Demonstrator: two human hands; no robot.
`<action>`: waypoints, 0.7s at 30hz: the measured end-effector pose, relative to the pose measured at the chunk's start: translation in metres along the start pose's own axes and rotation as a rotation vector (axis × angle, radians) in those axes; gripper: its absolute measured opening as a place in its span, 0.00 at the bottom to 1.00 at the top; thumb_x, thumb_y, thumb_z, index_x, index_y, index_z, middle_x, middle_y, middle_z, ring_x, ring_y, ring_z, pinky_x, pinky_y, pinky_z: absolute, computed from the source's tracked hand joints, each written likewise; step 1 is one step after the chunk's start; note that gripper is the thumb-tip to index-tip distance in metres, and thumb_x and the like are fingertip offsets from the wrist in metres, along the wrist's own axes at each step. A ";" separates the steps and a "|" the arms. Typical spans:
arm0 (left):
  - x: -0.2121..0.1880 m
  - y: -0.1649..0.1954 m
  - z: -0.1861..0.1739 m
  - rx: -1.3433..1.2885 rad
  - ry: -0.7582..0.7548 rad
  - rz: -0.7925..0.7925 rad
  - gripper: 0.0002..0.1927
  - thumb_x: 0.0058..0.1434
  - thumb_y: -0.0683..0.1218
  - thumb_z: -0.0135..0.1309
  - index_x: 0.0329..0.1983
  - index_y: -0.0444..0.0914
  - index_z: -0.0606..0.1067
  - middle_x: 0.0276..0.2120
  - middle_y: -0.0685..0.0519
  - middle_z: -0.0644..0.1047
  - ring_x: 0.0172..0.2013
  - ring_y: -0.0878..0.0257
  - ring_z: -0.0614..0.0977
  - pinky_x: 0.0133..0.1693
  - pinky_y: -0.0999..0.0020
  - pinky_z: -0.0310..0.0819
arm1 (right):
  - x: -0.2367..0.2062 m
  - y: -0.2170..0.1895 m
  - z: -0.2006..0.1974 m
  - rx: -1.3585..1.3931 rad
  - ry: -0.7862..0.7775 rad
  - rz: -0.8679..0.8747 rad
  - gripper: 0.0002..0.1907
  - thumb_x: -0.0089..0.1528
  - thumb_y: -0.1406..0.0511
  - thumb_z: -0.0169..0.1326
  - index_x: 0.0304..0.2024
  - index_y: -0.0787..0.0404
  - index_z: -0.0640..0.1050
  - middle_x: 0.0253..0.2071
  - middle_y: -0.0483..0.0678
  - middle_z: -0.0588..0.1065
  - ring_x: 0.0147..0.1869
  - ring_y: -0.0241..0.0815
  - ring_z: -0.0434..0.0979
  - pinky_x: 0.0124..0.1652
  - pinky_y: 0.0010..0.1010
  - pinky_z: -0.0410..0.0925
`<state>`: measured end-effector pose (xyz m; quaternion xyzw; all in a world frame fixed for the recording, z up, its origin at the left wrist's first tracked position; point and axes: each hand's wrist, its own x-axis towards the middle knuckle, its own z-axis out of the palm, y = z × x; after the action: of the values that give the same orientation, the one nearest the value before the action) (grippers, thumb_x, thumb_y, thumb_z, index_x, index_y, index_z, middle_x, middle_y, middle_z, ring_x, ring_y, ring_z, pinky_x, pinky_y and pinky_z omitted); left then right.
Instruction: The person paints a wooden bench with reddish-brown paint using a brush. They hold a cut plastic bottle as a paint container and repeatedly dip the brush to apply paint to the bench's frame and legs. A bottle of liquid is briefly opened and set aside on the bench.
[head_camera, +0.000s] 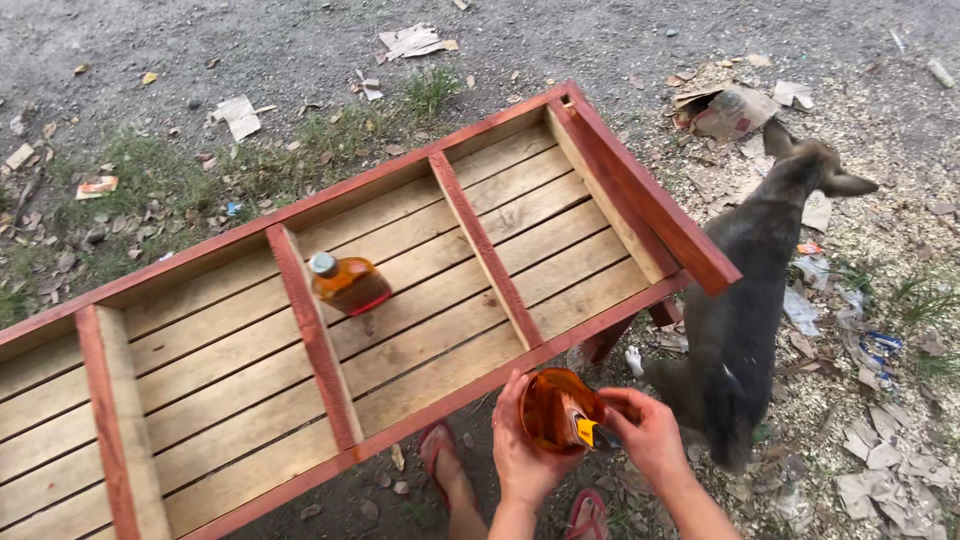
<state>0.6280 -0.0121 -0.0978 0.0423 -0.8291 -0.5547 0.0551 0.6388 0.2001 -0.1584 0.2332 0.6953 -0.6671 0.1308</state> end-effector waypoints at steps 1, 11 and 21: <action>-0.010 -0.004 0.012 0.001 0.006 -0.001 0.59 0.23 0.47 0.80 0.64 0.43 0.66 0.65 0.44 0.71 0.63 0.46 0.72 0.63 0.53 0.65 | -0.004 0.019 -0.010 -0.080 0.040 -0.004 0.17 0.62 0.75 0.56 0.54 0.67 0.81 0.44 0.51 0.84 0.47 0.38 0.83 0.47 0.28 0.75; -0.036 -0.110 0.099 0.020 -0.110 0.131 0.59 0.24 0.55 0.82 0.62 0.36 0.69 0.59 0.40 0.72 0.60 0.42 0.73 0.61 0.48 0.65 | 0.002 0.151 -0.047 -0.373 0.284 -0.445 0.36 0.49 0.72 0.54 0.63 0.58 0.76 0.35 0.46 0.78 0.42 0.39 0.81 0.48 0.28 0.70; -0.012 -0.217 0.169 0.129 -0.087 0.488 0.43 0.48 0.61 0.73 0.61 0.36 0.70 0.55 0.44 0.74 0.59 0.42 0.75 0.60 0.45 0.65 | 0.078 0.185 -0.024 -0.930 0.449 -0.481 0.25 0.53 0.48 0.61 0.50 0.48 0.83 0.40 0.60 0.79 0.46 0.59 0.81 0.46 0.46 0.74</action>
<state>0.6190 0.0612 -0.3625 -0.1795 -0.8500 -0.4724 0.1489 0.6676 0.2352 -0.3551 0.1220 0.9602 -0.2358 -0.0868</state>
